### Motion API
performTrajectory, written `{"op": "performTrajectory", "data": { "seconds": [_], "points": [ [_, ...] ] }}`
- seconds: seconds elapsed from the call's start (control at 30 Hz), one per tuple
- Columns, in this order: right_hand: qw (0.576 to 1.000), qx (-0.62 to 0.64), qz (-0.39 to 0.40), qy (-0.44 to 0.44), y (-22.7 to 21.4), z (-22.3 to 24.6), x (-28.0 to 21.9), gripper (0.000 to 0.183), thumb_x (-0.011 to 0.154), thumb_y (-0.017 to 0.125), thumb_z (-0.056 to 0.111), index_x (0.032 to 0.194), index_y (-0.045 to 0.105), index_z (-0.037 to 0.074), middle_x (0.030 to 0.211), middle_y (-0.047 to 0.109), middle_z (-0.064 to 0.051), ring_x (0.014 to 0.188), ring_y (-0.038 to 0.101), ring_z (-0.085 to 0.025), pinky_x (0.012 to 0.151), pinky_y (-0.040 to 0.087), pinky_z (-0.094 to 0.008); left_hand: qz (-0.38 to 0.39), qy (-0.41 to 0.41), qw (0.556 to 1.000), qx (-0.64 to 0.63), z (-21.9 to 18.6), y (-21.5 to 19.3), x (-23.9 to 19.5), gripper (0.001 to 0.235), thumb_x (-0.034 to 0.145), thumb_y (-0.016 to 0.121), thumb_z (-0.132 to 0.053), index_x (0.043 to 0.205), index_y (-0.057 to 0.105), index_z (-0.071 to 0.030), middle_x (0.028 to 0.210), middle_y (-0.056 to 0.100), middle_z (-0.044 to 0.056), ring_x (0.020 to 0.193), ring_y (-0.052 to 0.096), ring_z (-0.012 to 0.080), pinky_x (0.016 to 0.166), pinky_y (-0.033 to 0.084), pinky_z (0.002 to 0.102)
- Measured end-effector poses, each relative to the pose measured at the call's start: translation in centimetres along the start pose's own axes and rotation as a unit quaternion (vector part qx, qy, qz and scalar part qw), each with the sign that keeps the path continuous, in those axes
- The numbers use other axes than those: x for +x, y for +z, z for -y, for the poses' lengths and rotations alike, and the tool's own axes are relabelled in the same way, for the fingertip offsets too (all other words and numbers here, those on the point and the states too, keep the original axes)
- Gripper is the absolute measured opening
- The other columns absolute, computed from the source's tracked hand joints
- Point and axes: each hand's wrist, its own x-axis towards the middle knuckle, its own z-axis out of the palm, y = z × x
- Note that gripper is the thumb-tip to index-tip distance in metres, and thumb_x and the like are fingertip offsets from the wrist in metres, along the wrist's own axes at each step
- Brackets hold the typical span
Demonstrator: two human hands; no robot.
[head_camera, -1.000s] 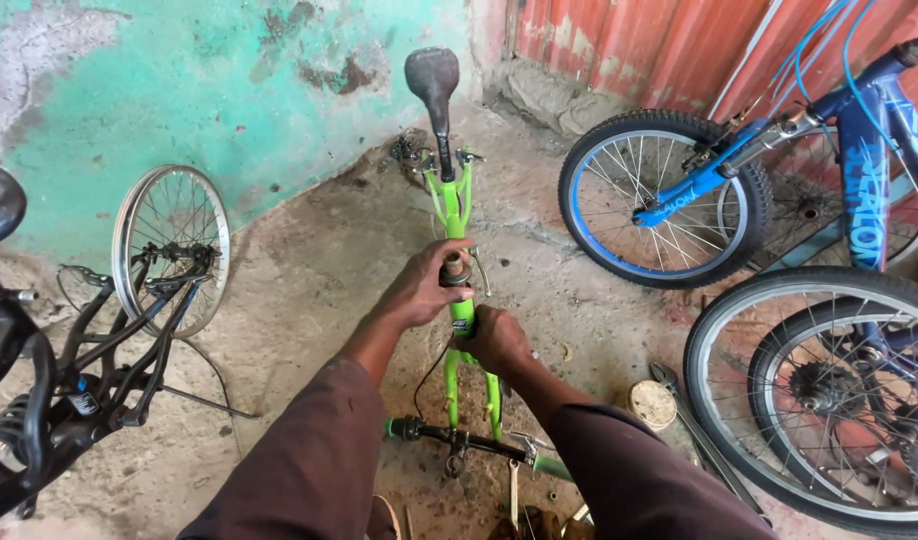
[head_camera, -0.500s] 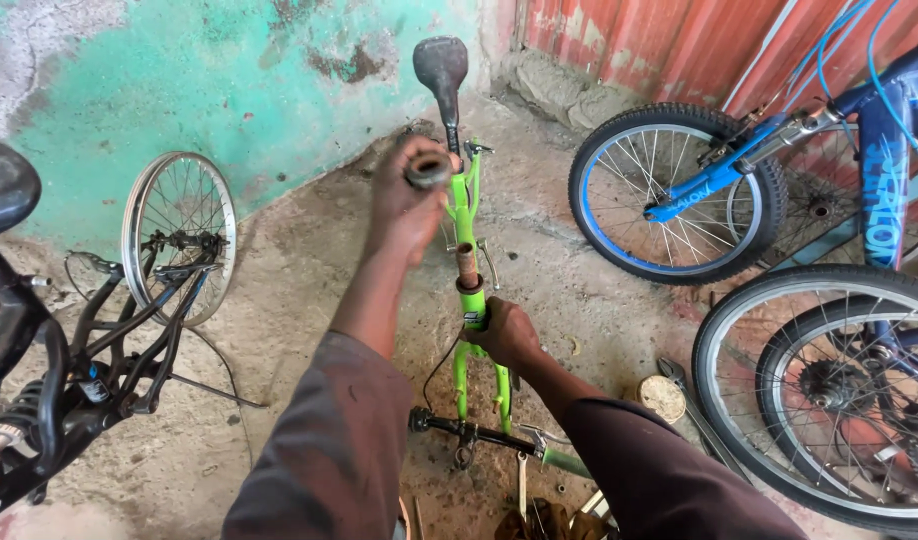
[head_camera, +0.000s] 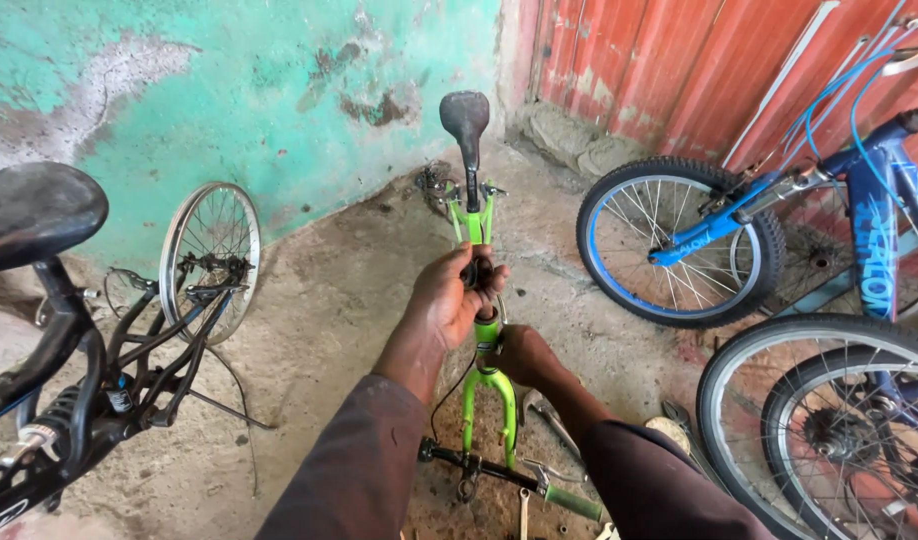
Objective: The person uses a hammer to strike the top of a bicycle fork to loosen it from the frame. After removing the fork, they use a rag to wipe the inside of the frame's head tube and the fork's steerer tube.
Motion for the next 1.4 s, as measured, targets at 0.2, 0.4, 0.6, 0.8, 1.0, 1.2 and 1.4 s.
{"op": "performTrajectory", "data": {
  "seconds": [0.2, 0.4, 0.6, 0.8, 1.0, 1.2, 1.4],
  "points": [
    [0.987, 0.147, -0.060, 0.027, -2.0, -1.0, -0.8, 0.051, 0.077, 0.087, 0.042, 0.112, 0.077, 0.007, 0.077, 0.076, -0.014, 0.080, 0.077, -0.030, 0.078, 0.059, -0.045, -0.085, -0.027, 0.993, -0.078, 0.4, -0.8, -1.7, 0.028, 0.103, 0.059, -0.019, 0.109, 0.063, 0.007, 0.091, 0.052, 0.012, 0.084, 0.068, 0.0249, 0.081, 0.068, 0.041],
    [0.953, 0.268, -0.121, 0.069, -2.5, -3.4, -1.0, 0.034, 0.075, 0.090, 0.033, 0.104, 0.081, 0.017, 0.058, 0.066, -0.003, 0.049, 0.063, -0.015, 0.054, 0.055, -0.033, -0.105, -0.057, 0.993, -0.015, 3.7, -4.4, 2.7, 0.016, 0.098, 0.066, -0.018, 0.103, 0.064, -0.003, 0.083, 0.058, 0.008, 0.075, 0.067, 0.0218, 0.070, 0.065, 0.031],
    [0.958, 0.258, -0.111, 0.057, -5.8, -0.9, -3.3, 0.021, 0.075, 0.086, 0.022, 0.088, 0.078, 0.007, 0.055, 0.058, -0.004, 0.045, 0.060, -0.016, 0.051, 0.051, -0.029, -0.096, -0.030, 0.994, -0.048, 3.3, -3.4, 2.4, 0.024, 0.101, 0.058, -0.014, 0.108, 0.061, 0.008, 0.094, 0.068, 0.026, 0.079, 0.071, 0.0288, 0.080, 0.067, 0.045],
    [0.967, 0.235, -0.091, 0.023, -5.9, -0.7, -3.4, 0.025, 0.076, 0.085, 0.021, 0.089, 0.077, 0.001, 0.056, 0.058, -0.007, 0.048, 0.062, -0.017, 0.053, 0.053, -0.031, -0.104, 0.030, 0.984, 0.138, 5.4, -4.5, 3.1, 0.017, 0.092, 0.073, -0.012, 0.100, 0.067, 0.001, 0.085, 0.072, 0.018, 0.066, 0.073, 0.0227, 0.062, 0.068, 0.034],
    [0.966, 0.250, -0.068, -0.025, -4.2, 0.1, -2.4, 0.051, 0.085, 0.072, 0.017, 0.130, 0.058, 0.000, 0.079, 0.071, -0.015, 0.059, 0.071, -0.019, 0.056, 0.057, -0.033, -0.142, 0.020, 0.862, 0.487, 9.0, -7.7, 4.8, 0.042, 0.080, 0.081, -0.036, 0.111, 0.074, -0.007, 0.083, 0.073, 0.015, 0.062, 0.073, 0.0244, 0.050, 0.061, 0.036],
    [0.842, 0.539, -0.023, 0.008, -3.1, 1.8, -3.6, 0.030, 0.099, 0.063, 0.014, 0.116, 0.055, -0.009, 0.085, 0.065, -0.018, 0.066, 0.067, -0.022, 0.058, 0.056, -0.029, -0.164, -0.043, 0.914, 0.368, 8.7, -5.7, 1.6, 0.038, 0.095, 0.059, -0.025, 0.098, 0.075, 0.010, 0.080, 0.071, 0.024, 0.058, 0.072, 0.0292, 0.051, 0.064, 0.038],
    [0.883, 0.467, -0.024, -0.047, -2.0, 1.9, -2.8, 0.025, 0.096, 0.076, 0.020, 0.091, 0.068, -0.004, 0.066, 0.067, -0.016, 0.055, 0.063, -0.016, 0.053, 0.050, -0.024, -0.118, -0.088, 0.906, 0.398, 7.1, -5.0, 0.3, 0.044, 0.108, 0.041, -0.022, 0.126, 0.059, 0.013, 0.114, 0.065, 0.032, 0.096, 0.073, 0.0417, 0.075, 0.068, 0.049]
  ]
}}
